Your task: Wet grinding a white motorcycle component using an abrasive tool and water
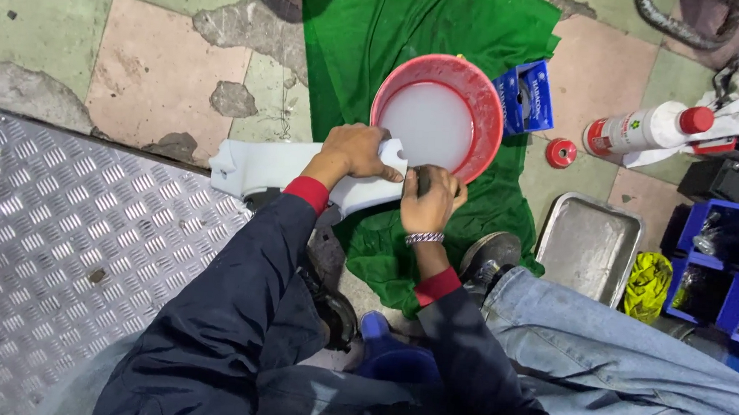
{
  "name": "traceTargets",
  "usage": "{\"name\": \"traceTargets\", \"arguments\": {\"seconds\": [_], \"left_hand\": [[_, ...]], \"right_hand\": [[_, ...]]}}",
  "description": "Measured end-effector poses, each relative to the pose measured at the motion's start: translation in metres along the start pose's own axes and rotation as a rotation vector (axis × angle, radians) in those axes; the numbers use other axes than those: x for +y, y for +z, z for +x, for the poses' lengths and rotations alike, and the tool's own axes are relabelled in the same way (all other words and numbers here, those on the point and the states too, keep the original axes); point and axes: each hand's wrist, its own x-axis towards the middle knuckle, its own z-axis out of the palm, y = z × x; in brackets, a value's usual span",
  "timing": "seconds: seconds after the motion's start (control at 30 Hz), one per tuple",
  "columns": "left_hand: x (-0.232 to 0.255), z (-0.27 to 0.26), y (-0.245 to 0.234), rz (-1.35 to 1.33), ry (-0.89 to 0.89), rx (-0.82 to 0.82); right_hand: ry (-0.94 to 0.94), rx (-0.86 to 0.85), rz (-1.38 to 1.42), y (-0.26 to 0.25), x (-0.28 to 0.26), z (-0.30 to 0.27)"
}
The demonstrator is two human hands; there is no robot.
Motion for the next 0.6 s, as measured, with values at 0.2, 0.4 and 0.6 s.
{"name": "traceTargets", "arguments": {"seconds": [0.2, 0.4, 0.6], "left_hand": [[0.000, 0.000, 0.000, -0.008, 0.005, 0.019], [0.005, -0.004, -0.006, -0.002, -0.005, -0.001], [-0.004, 0.005, 0.007, 0.013, 0.007, 0.026]], "right_hand": [[-0.022, -0.017, 0.015, 0.007, 0.017, 0.006], [0.024, 0.066, 0.000, -0.003, 0.010, 0.003], [-0.003, 0.067, -0.001, 0.006, 0.009, 0.010]]}}
